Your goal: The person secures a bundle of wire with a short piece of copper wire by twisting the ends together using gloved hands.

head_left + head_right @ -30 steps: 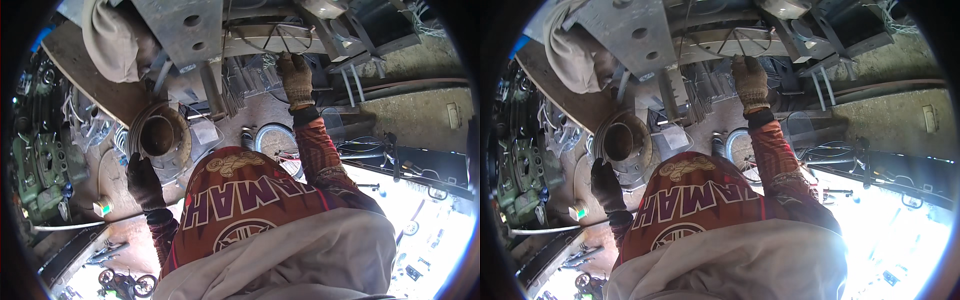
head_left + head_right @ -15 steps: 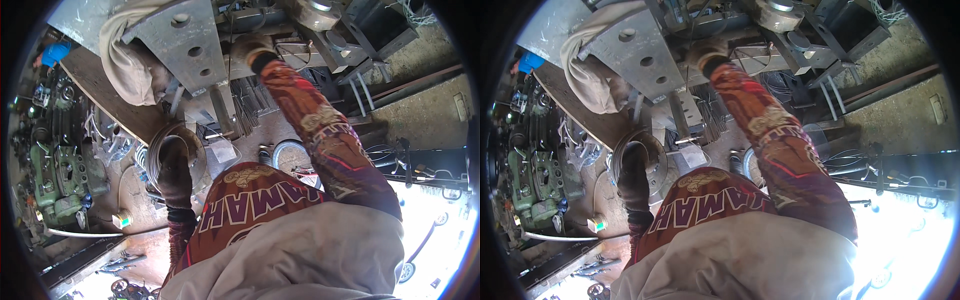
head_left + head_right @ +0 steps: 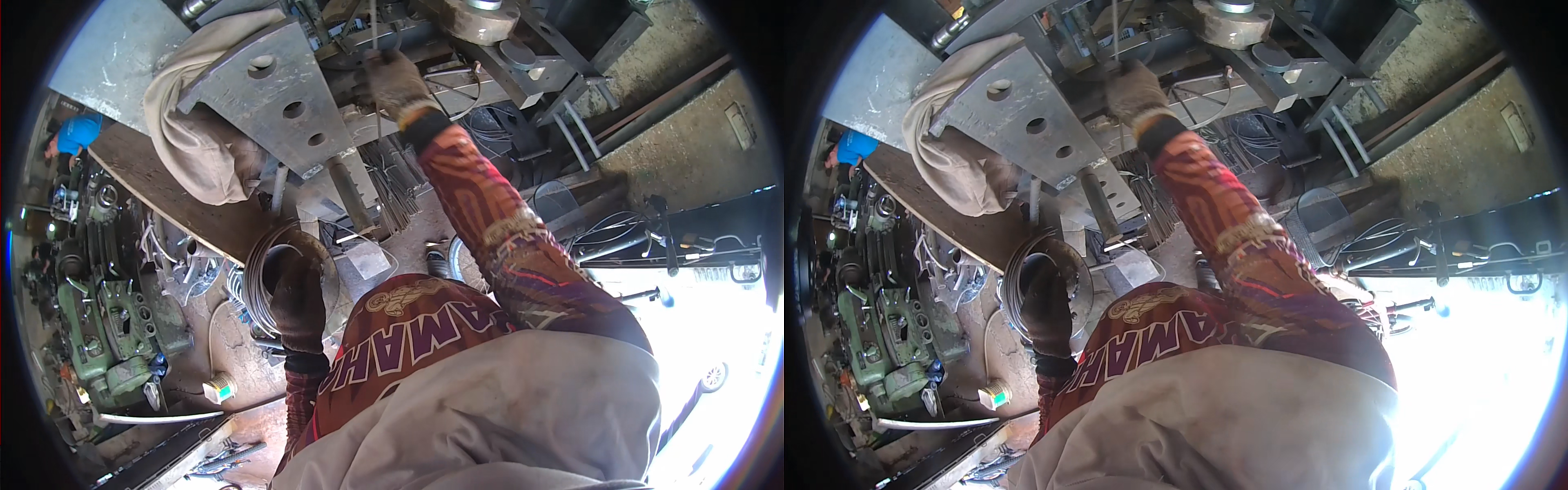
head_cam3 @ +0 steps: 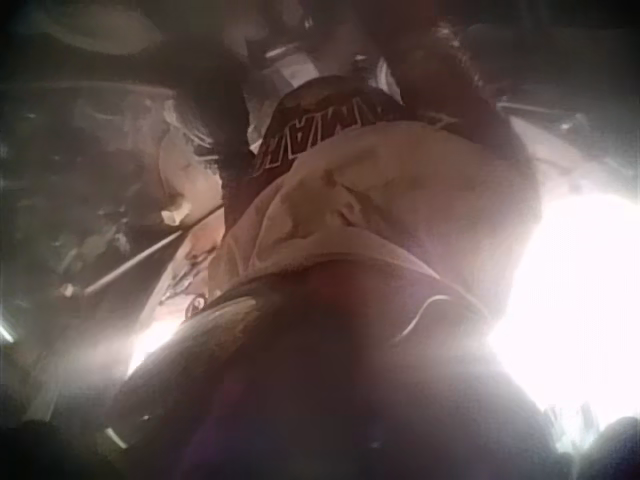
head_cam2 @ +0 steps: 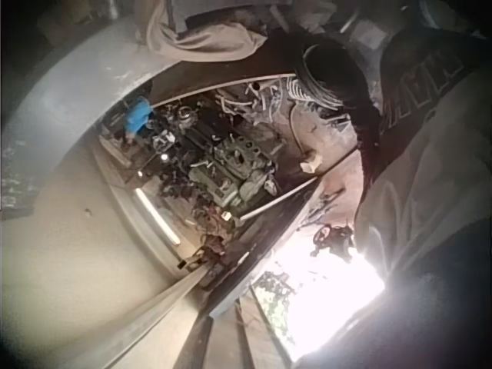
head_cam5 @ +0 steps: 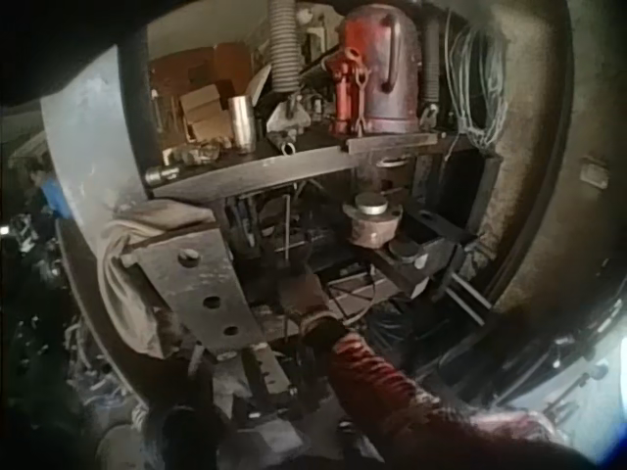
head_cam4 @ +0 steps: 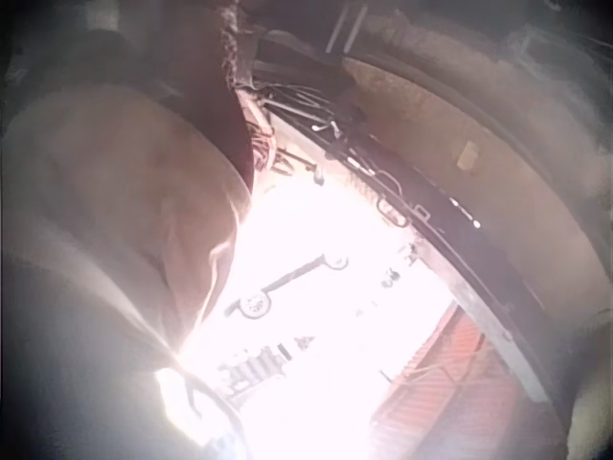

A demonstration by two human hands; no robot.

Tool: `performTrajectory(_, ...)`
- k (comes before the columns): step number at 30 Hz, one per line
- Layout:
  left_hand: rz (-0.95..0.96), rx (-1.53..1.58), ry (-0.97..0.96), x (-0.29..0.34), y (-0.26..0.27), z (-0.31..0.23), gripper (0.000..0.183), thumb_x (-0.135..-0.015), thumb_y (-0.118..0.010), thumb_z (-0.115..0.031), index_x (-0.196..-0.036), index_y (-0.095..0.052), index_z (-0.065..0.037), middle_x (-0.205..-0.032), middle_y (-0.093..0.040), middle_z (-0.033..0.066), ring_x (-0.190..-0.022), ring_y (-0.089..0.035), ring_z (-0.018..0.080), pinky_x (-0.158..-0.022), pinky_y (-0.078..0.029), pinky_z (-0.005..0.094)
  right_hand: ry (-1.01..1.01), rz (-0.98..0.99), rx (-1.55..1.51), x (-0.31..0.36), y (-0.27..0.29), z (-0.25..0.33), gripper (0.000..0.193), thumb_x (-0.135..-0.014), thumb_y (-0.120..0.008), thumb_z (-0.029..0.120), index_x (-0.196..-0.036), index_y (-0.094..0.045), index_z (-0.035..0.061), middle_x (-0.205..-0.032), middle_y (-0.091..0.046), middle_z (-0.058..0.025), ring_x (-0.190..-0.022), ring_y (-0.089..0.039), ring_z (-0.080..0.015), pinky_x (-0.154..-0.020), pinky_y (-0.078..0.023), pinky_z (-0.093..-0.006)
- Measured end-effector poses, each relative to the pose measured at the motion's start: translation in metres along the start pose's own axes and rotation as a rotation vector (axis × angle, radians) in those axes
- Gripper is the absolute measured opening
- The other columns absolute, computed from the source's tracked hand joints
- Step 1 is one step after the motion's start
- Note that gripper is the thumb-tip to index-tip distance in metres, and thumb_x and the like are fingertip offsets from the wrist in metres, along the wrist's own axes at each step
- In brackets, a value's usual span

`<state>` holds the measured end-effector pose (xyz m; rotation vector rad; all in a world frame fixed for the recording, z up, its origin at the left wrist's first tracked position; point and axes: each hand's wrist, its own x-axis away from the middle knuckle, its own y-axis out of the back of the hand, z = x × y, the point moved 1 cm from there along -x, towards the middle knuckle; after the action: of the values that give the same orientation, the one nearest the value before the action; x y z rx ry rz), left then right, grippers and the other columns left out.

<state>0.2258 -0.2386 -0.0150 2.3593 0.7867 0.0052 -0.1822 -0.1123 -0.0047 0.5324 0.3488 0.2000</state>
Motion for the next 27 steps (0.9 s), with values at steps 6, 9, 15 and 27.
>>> performTrajectory(6,0.167,0.050,-0.282,-0.029,-0.021,-0.035,0.023,-0.091,-0.069,-0.004,-0.114,-0.070,-0.002,-0.102,-0.073,0.0103,-0.087,-0.069,0.0168,-0.075,-0.055,0.0302,-0.178,0.193,-0.524,0.139,0.131,-0.005,0.045,-0.104,-0.052,0.043,-0.130,-0.059,0.0063,-0.086,-0.063,-0.0017,-0.059,-0.053,-0.0087,-0.053,-0.046,-0.0257)
performTrajectory(9,0.218,-0.026,-0.530,-0.059,-0.039,-0.076,0.019,-0.087,-0.072,-0.005,-0.106,-0.072,-0.004,-0.096,-0.073,0.0132,-0.084,-0.071,0.0264,-0.076,-0.056,0.0354,-0.364,0.195,-0.445,0.170,0.180,-0.031,0.044,-0.104,-0.053,0.037,-0.133,-0.058,0.0049,-0.086,-0.065,-0.0022,-0.061,-0.056,-0.0074,-0.052,-0.046,-0.0248)
performTrajectory(15,0.289,0.090,-0.584,-0.137,-0.107,-0.139,0.020,-0.091,-0.069,-0.019,-0.108,-0.071,-0.009,-0.092,-0.071,0.0137,-0.083,-0.070,0.0300,-0.075,-0.055,0.0385,-0.276,0.219,-0.054,0.163,0.228,-0.083,0.047,-0.104,-0.052,0.036,-0.140,-0.056,0.0062,-0.082,-0.064,-0.0029,-0.067,-0.058,-0.0070,-0.052,-0.048,-0.0240)
performTrajectory(27,0.150,-0.414,-0.551,-0.261,-0.226,-0.112,0.031,-0.095,-0.058,-0.042,-0.104,-0.071,-0.016,-0.103,-0.071,0.0120,-0.096,-0.068,0.0345,-0.084,-0.054,0.0452,0.052,0.391,0.392,0.141,0.225,-0.120,0.056,-0.086,-0.063,0.006,-0.141,-0.052,0.0021,-0.124,-0.062,-0.0169,-0.081,-0.071,-0.0165,-0.066,-0.061,-0.0303)
